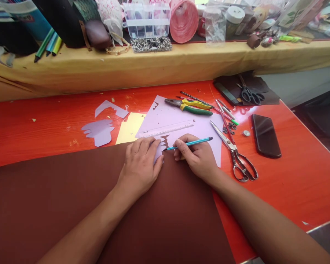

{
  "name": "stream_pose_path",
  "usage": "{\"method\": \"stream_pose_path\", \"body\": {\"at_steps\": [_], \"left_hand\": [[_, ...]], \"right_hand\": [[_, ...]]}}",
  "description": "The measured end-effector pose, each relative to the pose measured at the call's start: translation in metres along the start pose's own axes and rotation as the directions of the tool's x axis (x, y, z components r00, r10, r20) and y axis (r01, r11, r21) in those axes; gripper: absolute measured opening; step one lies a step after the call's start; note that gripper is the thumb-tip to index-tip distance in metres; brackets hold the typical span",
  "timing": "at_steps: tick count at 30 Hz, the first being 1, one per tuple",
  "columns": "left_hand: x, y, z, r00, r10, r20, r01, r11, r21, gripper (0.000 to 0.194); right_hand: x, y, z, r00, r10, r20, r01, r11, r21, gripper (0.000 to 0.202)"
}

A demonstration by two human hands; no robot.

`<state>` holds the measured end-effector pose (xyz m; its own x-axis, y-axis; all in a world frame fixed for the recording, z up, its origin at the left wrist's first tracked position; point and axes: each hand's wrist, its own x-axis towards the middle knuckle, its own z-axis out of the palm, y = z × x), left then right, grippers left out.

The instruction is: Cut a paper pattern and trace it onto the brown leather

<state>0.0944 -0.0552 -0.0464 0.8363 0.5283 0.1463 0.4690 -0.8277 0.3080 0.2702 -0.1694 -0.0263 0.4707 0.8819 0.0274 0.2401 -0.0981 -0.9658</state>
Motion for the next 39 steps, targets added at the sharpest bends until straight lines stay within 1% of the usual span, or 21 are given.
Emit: {"method": "stream_pose_path", "body": {"at_steps": [14,20,30,39], "left_hand": [[0.0002,-0.0004,0.0002,1.0,0.002,0.0,-0.002,1.0,0.005,0.046],[0.0005,0.0001,-0.0008,1.0,0.004,0.008,-0.004,1.0,0.014,0.045],[0.0005,-0.0003,0.0001,1.0,0.011,-0.002,-0.011,1.0,0.011,0.045],[0.0,-0.0007,0.0008,0.999,0.028,-0.017,-0.027,0.999,0.021,0.045]], "right_hand": [[-0.0001,0.003,-0.0012,0.999,0.042,-0.019,-0.041,0.997,0.063,0.04],[0.0002,0.0028,-0.0021,0.997,0.075,-0.027,-0.072,0.994,0.079,0.043],[0.0008,0.0037,-0.0027,0.995,0.083,-0.048,-0.078,0.993,0.091,0.043],[0.0009,0.0025,-0.0029,0.996,0.071,-0.055,-0.066,0.994,0.085,0.04]]}}
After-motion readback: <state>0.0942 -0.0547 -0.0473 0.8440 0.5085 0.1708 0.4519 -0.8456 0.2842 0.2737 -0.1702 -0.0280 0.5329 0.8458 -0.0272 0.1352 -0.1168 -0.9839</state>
